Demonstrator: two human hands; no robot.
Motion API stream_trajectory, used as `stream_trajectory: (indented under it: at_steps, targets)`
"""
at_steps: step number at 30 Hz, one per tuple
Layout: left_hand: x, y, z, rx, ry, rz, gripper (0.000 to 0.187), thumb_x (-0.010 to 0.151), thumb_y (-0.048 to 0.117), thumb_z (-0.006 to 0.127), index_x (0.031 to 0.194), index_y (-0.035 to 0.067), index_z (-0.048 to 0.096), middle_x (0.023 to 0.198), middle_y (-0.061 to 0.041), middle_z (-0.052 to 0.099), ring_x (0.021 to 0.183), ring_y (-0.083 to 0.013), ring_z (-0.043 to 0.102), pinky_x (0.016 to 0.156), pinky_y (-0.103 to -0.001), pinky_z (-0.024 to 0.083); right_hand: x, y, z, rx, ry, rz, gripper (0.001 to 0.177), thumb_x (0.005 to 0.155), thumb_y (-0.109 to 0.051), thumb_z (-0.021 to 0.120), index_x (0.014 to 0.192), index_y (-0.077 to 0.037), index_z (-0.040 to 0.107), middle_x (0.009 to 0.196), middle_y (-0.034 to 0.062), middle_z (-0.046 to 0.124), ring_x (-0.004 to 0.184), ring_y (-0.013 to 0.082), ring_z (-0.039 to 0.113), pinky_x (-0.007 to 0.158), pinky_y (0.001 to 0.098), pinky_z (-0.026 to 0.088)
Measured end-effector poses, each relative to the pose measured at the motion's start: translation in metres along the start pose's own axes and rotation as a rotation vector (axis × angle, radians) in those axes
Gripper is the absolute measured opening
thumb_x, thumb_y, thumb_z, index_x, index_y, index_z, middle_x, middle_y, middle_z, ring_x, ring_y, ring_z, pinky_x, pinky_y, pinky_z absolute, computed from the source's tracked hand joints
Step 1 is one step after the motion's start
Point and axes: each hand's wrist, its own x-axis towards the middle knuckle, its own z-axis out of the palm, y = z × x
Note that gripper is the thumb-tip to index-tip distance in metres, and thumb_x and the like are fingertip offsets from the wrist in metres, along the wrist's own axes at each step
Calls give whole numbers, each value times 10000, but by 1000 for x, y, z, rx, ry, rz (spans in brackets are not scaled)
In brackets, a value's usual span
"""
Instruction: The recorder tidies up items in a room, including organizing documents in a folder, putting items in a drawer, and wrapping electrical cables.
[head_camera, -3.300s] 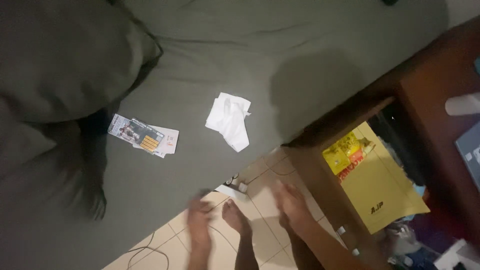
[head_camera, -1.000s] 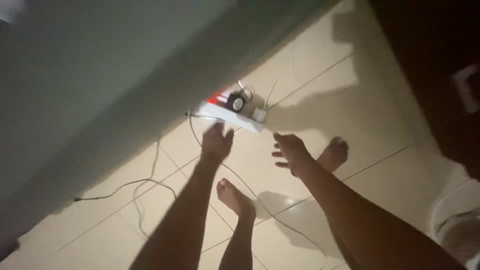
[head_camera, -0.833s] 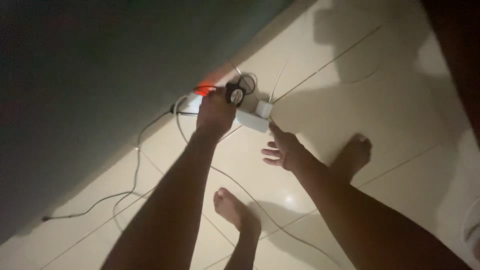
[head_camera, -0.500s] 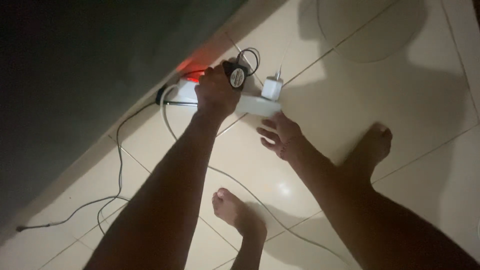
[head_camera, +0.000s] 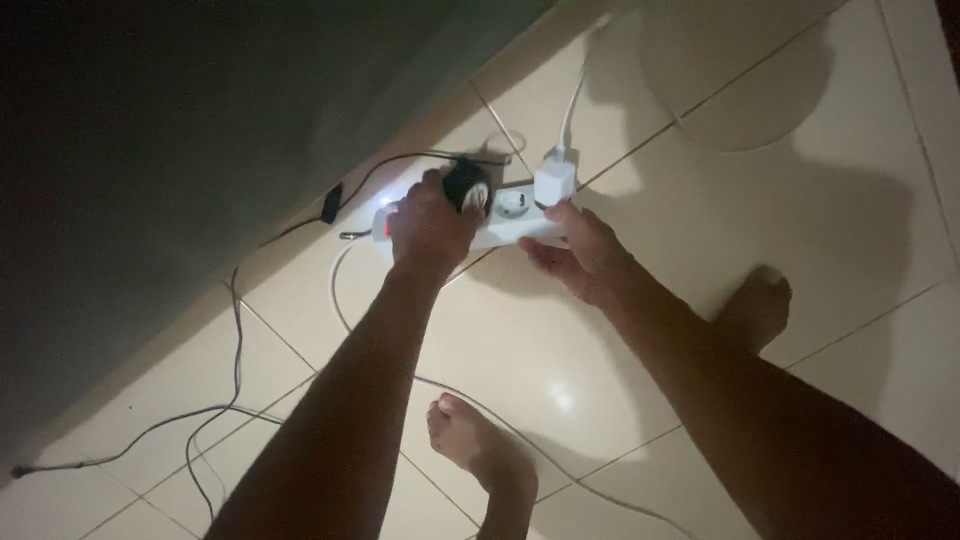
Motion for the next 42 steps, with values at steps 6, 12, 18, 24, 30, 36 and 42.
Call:
stream_trajectory:
  at_steps: [6, 12, 18, 24, 30, 36, 42]
  targets:
    - [-38, -15, 36, -101, 49, 136, 492, 808, 196, 750, 1248, 53, 582, 1161, -211, 668, 1092, -381, 647, 942, -468, 516, -23, 3, -22, -386, -100, -176, 532, 876, -247, 665, 1367, -120, 505, 1191, 86, 652, 971, 212, 686, 864, 350, 609]
    - [-77, -4, 65, -8, 355, 325, 421, 764, 147, 753, 1129, 22, 585, 1099, -188, 612, 1017, -378, 564, 852, -499, 451, -69, 51, -30, -1404, 288, -630, 531, 903, -348, 749, 1320, -85, 552, 1264, 144, 616, 1130, 280, 624, 958, 449, 530]
    - [-106, 3, 68, -60, 482, 295, 296, 777, 146, 756, 1016, 72, 600, 1022, -132, 615, 1006, -360, 542, 856, -501, 425, -90, 24, 16, -2162, 223, -1269, 953, 603, -463, 839, 1412, -121, 469, 1430, 159, 502, 1344, 346, 449, 917, 624, 454]
    - [-112, 7, 75, -201, 437, 275, 306, 762, 118, 744, 1027, 52, 607, 1026, -143, 627, 996, -370, 543, 852, -507, 425, -80, 10, 22, -2254, 195, -1277, 754, 747, -465, 771, 1404, -187, 530, 1387, 81, 543, 1328, 300, 488, 921, 640, 455]
    - [-133, 13, 70, -290, 323, 222, 271, 823, 129, 743, 1051, 60, 615, 1007, -160, 644, 988, -389, 574, 867, -519, 446, -63, 28, 7, -2219, 189, -1128, 441, 931, -291, 675, 1361, -244, 588, 1347, 35, 560, 1284, 240, 524, 945, 592, 446]
    - [-206, 30, 13, -517, 256, -93, 344, 808, 291, 801, 1038, 90, 641, 997, -123, 668, 933, -397, 607, 839, -506, 467, -91, 46, 2, -2345, 253, -1176, 627, 783, -244, 679, 1390, -191, 532, 1475, 78, 475, 1366, 319, 448, 976, 661, 372]
    - [-306, 26, -42, -404, 429, -316, 370, 751, 398, 858, 1043, 186, 776, 924, -101, 674, 887, -361, 586, 844, -505, 430, -258, 68, 16, -1757, -137, -892, 754, 808, -94, 709, 1489, -41, 388, 1472, 217, 457, 1380, 365, 467, 1129, 526, 397]
